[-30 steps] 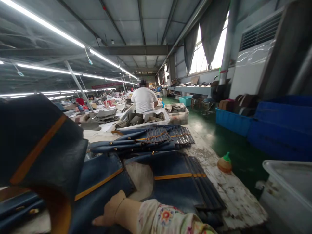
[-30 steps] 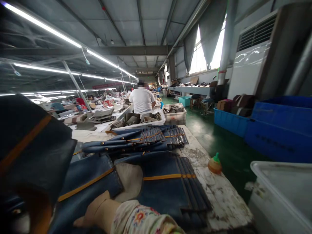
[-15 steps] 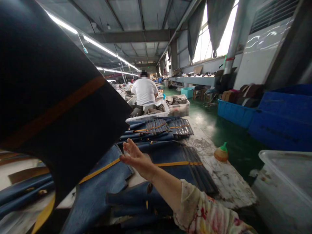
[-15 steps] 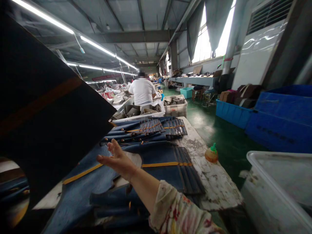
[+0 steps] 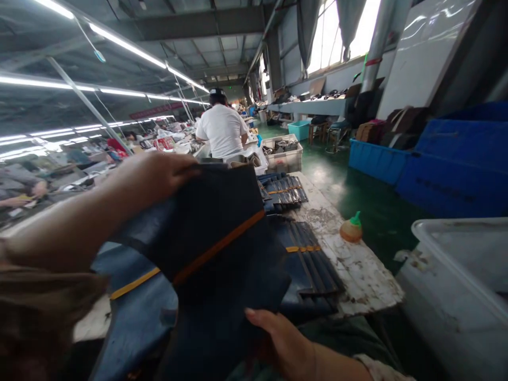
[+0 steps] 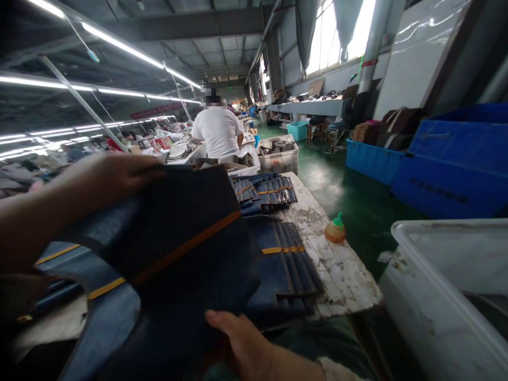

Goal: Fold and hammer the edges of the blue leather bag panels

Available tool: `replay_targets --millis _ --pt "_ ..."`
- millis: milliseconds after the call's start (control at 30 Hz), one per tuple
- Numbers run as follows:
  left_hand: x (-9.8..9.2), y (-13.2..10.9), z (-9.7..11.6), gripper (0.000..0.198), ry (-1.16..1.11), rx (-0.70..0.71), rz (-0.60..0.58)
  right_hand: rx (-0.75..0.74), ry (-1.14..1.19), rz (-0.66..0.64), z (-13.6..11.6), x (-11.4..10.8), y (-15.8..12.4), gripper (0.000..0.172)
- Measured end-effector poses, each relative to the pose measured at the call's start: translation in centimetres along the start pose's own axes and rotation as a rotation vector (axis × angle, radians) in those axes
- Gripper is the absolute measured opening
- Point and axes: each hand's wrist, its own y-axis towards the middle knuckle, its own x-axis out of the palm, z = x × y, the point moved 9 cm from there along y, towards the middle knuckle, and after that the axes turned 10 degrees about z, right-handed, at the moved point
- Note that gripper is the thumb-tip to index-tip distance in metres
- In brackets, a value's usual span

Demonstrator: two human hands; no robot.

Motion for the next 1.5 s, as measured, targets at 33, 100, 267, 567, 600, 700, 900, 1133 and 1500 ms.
replay_targets --millis 33,100,267,567,600,700,900,1133,1500 --pt "1.6 0.4 2.7 0.034 0.004 0.058 -0.066 0.003 -0.001 0.011 0.4 -0.6 -0.4 0.049" --pt "4.8 0.9 8.2 0.026 -0.021 0.195 -0.181 -0.003 -0.007 0.061 0.7 -1.9 -0.6 0.049" --pt "9.4 1.7 15.6 0.021 -0.127 0.372 -0.178 -0.039 0.030 0.207 -0.4 -3.1 -0.1 0.053" --pt "17.9 -0.1 20.4 0.023 -0.190 0.382 -0.245 0.016 0.141 0.268 1.2 -4.7 2.3 0.058" --pt "19.0 -0.8 20.7 0.023 -0.196 0.376 -0.262 0.039 0.153 0.256 1.6 -4.8 2.7 0.059" --pt "21.6 -2.6 21.0 0.022 -0.218 0.344 -0.291 0.109 0.145 0.181 2.7 -4.6 3.5 0.056" --pt "22.9 -4.7 21.5 0.034 -0.292 0.271 -0.257 0.235 0.088 0.126 4.2 -4.3 4.6 0.054" --pt "19.6 -10.7 25.2 0.028 -0.525 0.359 -0.381 0.207 -0.019 0.073 4.2 -4.5 3.9 0.066" --pt "20.5 -26.8 2.1 0.036 -0.394 -0.382 -0.644 -0.387 -1.203 -0.058 -7.0 -3.0 2.2 0.046"
